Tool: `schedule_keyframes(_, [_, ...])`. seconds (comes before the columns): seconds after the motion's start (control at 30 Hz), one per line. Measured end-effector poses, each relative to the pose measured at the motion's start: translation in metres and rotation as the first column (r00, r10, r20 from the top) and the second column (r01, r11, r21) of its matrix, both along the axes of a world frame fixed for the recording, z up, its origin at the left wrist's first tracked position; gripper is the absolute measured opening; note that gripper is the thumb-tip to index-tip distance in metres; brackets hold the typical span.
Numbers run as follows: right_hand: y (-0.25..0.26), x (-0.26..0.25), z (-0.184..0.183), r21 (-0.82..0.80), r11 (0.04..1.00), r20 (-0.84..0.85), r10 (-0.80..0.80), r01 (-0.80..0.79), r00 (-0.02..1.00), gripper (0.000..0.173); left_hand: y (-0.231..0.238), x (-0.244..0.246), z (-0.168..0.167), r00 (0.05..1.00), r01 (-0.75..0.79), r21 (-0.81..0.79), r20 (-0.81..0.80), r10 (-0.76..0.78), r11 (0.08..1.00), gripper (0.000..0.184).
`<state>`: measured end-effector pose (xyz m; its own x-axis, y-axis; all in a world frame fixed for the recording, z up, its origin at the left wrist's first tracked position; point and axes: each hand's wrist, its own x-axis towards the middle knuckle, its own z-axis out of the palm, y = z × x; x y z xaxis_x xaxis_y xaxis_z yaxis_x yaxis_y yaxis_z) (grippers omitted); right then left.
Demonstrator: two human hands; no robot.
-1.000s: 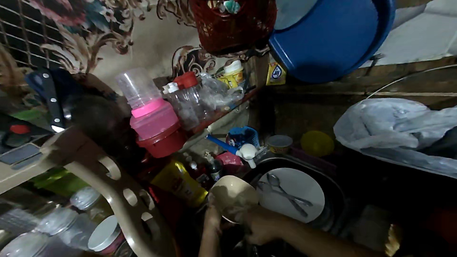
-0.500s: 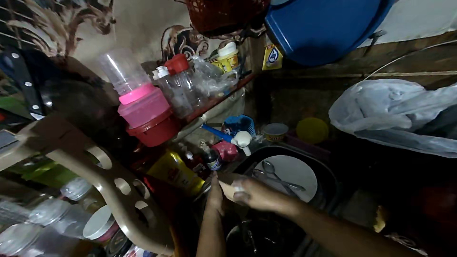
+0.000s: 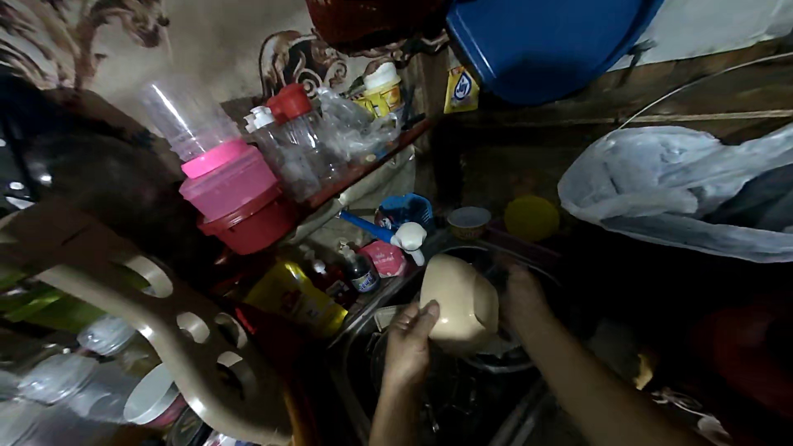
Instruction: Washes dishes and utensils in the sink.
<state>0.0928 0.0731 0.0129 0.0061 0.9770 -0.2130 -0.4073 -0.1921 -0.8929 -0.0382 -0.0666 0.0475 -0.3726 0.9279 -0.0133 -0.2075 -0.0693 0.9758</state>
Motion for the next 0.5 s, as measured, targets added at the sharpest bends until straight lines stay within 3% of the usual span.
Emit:
schedule_keyframes(0.07, [-0.016, 0.005, 0.016, 0.284, 0.952, 0.144, 0.076, -0.115, 0.987, 0.028, 0.004, 0.011, 0.005, 0.994, -0.041, -0.018, -0.097, 0.039, 0.999, 0.018])
schedule_keyframes(0.1, [-0.027, 0.006, 0.018, 0.471, 0.857, 0.274, 0.084, -0.21, 0.958, 0.028, 0.007, 0.016, 0.007, 0.989, -0.058, -0.017, -0.138, 0.055, 0.998, 0.017])
schedule_keyframes(0.17, [-0.046, 0.004, 0.011, 0.749, 0.574, 0.429, -0.04, -0.331, 0.902, 0.024, 0.011, 0.021, 0.011, 0.978, -0.072, -0.021, -0.2, 0.067, 0.997, 0.015])
schedule_keyframes(0.23, [-0.052, 0.0, -0.003, 0.875, 0.294, 0.436, -0.132, -0.385, 0.89, 0.028, 0.013, 0.02, 0.011, 0.964, -0.041, -0.006, -0.264, 0.038, 0.999, 0.014])
schedule_keyframes(0.27, [-0.046, 0.0, -0.006, 0.889, 0.209, 0.441, -0.153, -0.407, 0.885, 0.033, 0.013, 0.019, 0.011, 0.958, -0.015, 0.006, -0.287, 0.016, 1.0, 0.015])
schedule_keyframes(0.3, [-0.036, 0.001, -0.005, 0.883, 0.196, 0.46, -0.174, -0.427, 0.871, 0.038, 0.012, 0.02, 0.011, 0.953, 0.015, 0.004, -0.303, -0.013, 1.0, 0.015])
schedule_keyframes(0.33, [-0.025, 0.004, -0.002, 0.853, 0.282, 0.491, -0.146, -0.439, 0.859, 0.04, 0.01, 0.024, 0.012, 0.947, 0.038, -0.007, -0.318, -0.038, 0.999, 0.014])
schedule_keyframes(0.4, [-0.006, 0.011, 0.011, 0.691, 0.591, 0.506, 0.016, -0.416, 0.862, 0.034, 0.006, 0.031, 0.011, 0.949, 0.059, -0.008, -0.31, -0.058, 0.998, 0.015])
schedule_keyframes(0.43, [-0.003, 0.011, 0.017, 0.618, 0.677, 0.499, 0.057, -0.401, 0.865, 0.032, 0.006, 0.033, 0.01, 0.955, 0.059, 0.003, -0.291, -0.055, 0.998, 0.016])
schedule_keyframes(0.5, [-0.015, 0.004, 0.021, 0.643, 0.628, 0.527, 0.052, -0.438, 0.849, 0.031, 0.009, 0.028, 0.008, 0.962, 0.051, 0.027, -0.272, -0.042, 0.998, 0.016])
